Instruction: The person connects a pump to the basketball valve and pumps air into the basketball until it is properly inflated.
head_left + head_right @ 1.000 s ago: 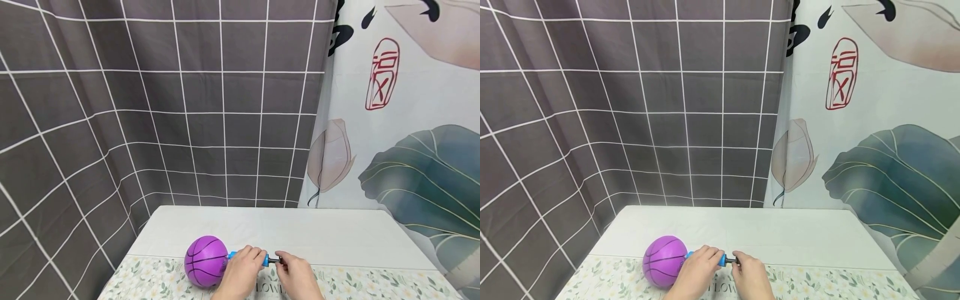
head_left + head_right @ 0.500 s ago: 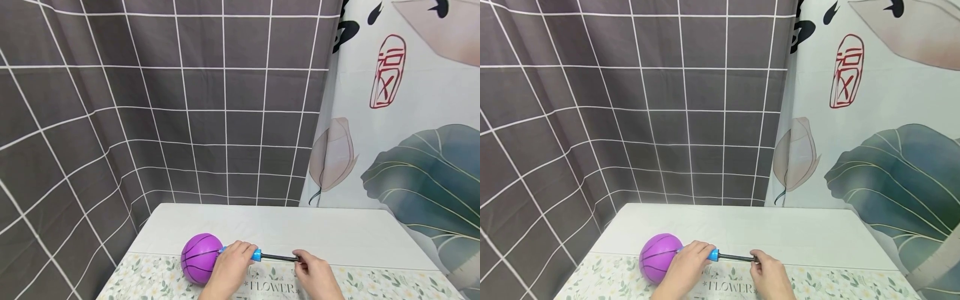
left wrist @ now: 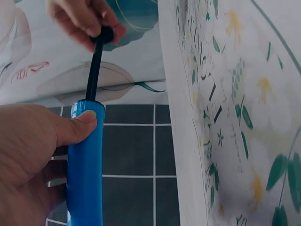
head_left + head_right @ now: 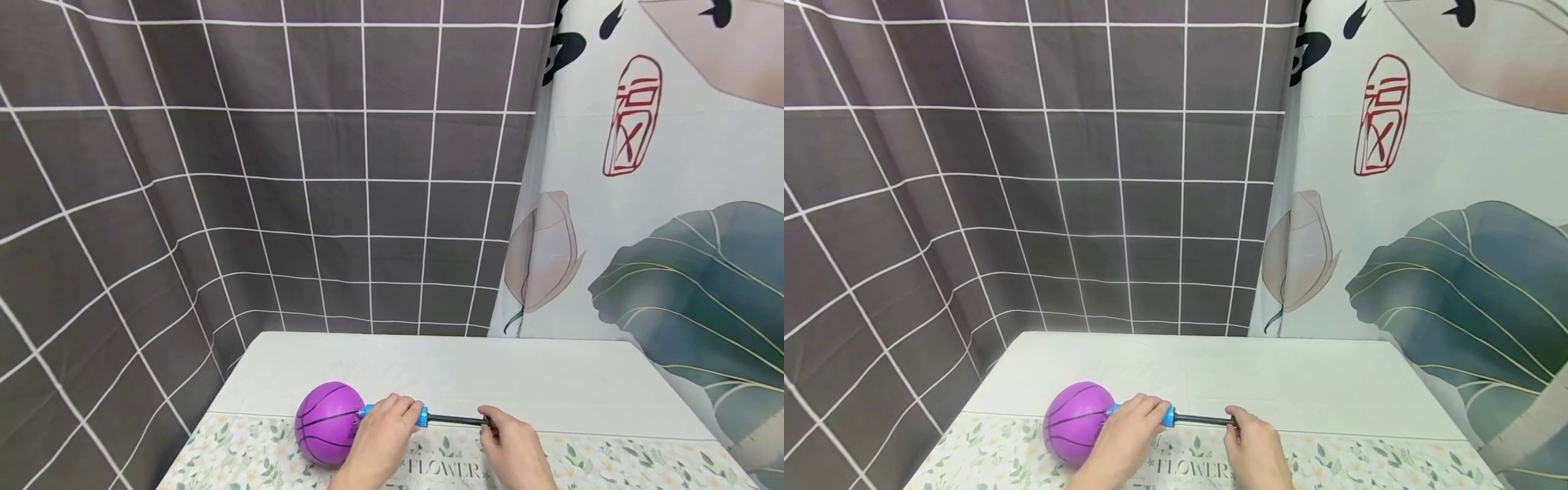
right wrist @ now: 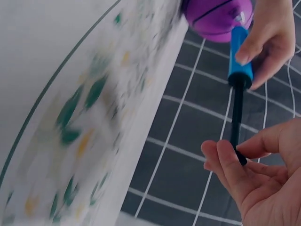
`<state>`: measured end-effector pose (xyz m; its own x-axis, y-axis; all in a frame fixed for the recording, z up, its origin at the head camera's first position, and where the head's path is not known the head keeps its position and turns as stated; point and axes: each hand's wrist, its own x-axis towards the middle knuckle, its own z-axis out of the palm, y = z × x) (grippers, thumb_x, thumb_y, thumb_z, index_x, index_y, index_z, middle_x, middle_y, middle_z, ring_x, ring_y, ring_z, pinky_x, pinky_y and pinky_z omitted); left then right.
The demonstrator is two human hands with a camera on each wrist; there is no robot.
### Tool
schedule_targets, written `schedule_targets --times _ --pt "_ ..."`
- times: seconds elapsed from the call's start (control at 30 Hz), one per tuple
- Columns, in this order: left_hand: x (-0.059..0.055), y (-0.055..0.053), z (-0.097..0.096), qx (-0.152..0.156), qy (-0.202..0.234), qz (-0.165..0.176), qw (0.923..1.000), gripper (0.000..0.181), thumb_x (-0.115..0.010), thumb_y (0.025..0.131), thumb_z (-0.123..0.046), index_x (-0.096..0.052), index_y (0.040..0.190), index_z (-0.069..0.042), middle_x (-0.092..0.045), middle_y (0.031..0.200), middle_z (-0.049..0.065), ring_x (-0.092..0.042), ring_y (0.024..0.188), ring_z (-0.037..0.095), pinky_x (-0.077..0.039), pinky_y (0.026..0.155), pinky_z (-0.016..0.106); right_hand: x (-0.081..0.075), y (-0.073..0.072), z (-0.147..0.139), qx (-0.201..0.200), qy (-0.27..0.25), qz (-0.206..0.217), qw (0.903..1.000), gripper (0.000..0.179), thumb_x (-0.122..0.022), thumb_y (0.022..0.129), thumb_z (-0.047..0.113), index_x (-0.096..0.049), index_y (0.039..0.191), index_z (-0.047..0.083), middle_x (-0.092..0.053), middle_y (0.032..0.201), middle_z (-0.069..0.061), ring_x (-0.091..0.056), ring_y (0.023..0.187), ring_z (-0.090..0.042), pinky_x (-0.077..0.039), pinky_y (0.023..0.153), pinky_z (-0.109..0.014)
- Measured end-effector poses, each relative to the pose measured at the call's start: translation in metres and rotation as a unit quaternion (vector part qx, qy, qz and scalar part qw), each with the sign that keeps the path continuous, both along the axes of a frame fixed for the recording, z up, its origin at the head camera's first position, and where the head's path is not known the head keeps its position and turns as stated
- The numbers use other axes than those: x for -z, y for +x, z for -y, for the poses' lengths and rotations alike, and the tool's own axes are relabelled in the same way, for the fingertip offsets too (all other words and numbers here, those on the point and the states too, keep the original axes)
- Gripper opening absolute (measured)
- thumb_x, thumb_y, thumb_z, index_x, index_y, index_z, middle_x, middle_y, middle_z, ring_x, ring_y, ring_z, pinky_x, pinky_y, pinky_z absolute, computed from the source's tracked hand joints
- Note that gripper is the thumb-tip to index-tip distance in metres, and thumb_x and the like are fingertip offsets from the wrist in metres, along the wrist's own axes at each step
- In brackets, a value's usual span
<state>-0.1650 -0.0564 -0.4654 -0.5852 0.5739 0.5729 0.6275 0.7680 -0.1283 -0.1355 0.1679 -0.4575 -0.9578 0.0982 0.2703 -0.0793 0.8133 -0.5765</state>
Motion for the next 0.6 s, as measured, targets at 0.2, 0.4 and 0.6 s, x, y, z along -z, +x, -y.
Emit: schedule_targets --times 0.2,0.4,0.6 --pt "0.004 0.002 -0.009 0.01 -0.013 0.001 0.9999 0.028 -0.077 0.086 -0.024 -0.071 0.112 -0.014 -0.068 0.105 -0.005 -0.062 0.099 0.011 -0.054 0.091 0.027 -0.001 0.0 0.02 -0.026 -0.004 -0.013 0.9996 0.025 -0.068 0.084 0.0 -0.075 0.107 -0.001 -0.073 0.079 -0.003 -0.063 0.063 -0.006 -0.054 0.057 -0.024" --pt "0.006 0.003 -0.015 0.024 -0.021 -0.004 0.9995 0.033 -0.083 0.081 -0.018 -0.071 0.111 -0.015 -0.068 0.106 -0.006 -0.062 0.098 0.009 -0.054 0.088 0.024 0.001 -0.001 0.032 -0.054 -0.005 -0.034 0.998 0.022 -0.07 0.083 0.002 -0.076 0.105 0.002 -0.072 0.077 0.001 -0.06 0.062 -0.001 -0.052 0.057 -0.021" --pt "0.006 0.001 -0.008 0.029 0.007 -0.007 0.9995 0.034 -0.082 0.08 -0.03 -0.07 0.11 -0.02 -0.069 0.105 -0.01 -0.063 0.097 0.006 -0.054 0.083 0.023 0.004 -0.001 0.024 -0.069 -0.027 -0.018 0.9971 0.019 -0.071 0.085 0.002 -0.076 0.103 0.005 -0.07 0.076 0.005 -0.059 0.062 0.002 -0.052 0.058 -0.019"
